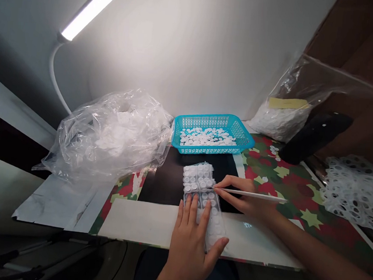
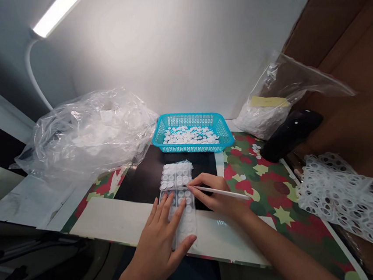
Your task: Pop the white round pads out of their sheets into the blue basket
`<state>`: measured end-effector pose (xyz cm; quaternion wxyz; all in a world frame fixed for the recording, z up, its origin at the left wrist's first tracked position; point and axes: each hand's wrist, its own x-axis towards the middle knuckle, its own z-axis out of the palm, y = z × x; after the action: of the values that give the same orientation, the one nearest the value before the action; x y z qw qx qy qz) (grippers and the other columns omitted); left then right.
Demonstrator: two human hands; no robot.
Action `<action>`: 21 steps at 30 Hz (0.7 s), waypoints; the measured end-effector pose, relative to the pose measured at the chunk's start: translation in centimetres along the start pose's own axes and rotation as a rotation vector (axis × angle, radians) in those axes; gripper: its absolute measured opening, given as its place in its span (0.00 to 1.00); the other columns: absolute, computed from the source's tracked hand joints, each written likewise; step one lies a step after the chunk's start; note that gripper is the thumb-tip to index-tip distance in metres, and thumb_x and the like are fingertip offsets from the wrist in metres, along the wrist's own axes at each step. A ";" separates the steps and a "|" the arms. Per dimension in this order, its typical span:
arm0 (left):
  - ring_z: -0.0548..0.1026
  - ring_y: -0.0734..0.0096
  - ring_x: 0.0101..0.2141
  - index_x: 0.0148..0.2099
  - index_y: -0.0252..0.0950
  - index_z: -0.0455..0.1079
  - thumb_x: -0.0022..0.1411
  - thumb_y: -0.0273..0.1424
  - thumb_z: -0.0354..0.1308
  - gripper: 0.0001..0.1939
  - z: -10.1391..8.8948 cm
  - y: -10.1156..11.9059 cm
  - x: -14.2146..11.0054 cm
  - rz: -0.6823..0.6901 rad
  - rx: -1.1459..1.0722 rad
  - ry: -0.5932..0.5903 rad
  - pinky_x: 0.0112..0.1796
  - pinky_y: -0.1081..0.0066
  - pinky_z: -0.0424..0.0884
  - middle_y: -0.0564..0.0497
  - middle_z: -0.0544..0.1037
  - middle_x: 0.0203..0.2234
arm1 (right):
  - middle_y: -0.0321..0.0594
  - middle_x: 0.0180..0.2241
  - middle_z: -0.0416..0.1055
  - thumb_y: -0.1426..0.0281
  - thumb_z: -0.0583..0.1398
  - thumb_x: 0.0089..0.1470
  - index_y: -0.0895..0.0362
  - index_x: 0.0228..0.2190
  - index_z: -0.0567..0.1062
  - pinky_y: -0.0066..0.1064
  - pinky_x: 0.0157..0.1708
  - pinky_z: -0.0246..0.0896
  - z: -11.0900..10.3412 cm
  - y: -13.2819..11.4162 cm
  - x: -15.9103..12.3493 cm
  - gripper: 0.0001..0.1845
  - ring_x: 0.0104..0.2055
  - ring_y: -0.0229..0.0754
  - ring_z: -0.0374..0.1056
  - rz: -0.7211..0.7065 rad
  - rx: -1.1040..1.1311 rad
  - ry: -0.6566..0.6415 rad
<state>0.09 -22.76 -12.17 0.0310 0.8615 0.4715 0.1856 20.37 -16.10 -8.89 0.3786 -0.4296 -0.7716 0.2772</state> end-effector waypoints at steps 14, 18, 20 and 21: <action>0.58 0.57 0.60 0.62 0.31 0.57 0.65 0.43 0.48 0.29 -0.9 -0.6 -0.8 0.027 0.022 0.066 0.57 0.56 0.60 0.43 0.61 0.60 | 0.42 0.32 0.74 0.70 0.57 0.58 0.60 0.37 0.75 0.29 0.36 0.65 4.2 0.8 1.7 0.08 0.34 0.38 0.69 -0.299 0.057 -0.118; 0.58 0.58 0.60 0.61 0.30 0.58 0.65 0.41 0.49 0.28 -0.2 -0.7 -1.1 0.025 0.019 0.083 0.56 0.58 0.61 0.43 0.62 0.59 | 0.43 0.31 0.74 0.70 0.55 0.60 0.60 0.37 0.74 0.29 0.37 0.65 4.6 2.1 1.7 0.09 0.36 0.39 0.69 -0.471 -0.068 -0.135; 0.59 0.57 0.59 0.61 0.30 0.58 0.65 0.41 0.49 0.28 0.0 -0.7 -1.1 0.029 0.021 0.094 0.56 0.57 0.61 0.43 0.62 0.59 | 0.44 0.31 0.74 0.69 0.53 0.61 0.60 0.38 0.74 0.29 0.37 0.65 4.5 2.4 1.7 0.11 0.37 0.39 0.69 -0.521 -0.114 -0.150; 0.59 0.57 0.59 0.61 0.30 0.59 0.65 0.41 0.49 0.27 0.0 -0.7 -1.1 0.032 0.023 0.096 0.56 0.57 0.61 0.43 0.62 0.59 | 0.44 0.32 0.74 0.69 0.52 0.62 0.60 0.38 0.74 0.29 0.37 0.65 4.5 2.4 1.7 0.12 0.38 0.39 0.69 -0.546 -0.131 -0.161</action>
<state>-1.03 -23.30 -12.68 -0.0046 0.8592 0.4609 0.2219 17.22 -13.93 -12.65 0.3481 -0.2063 -0.9024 0.1477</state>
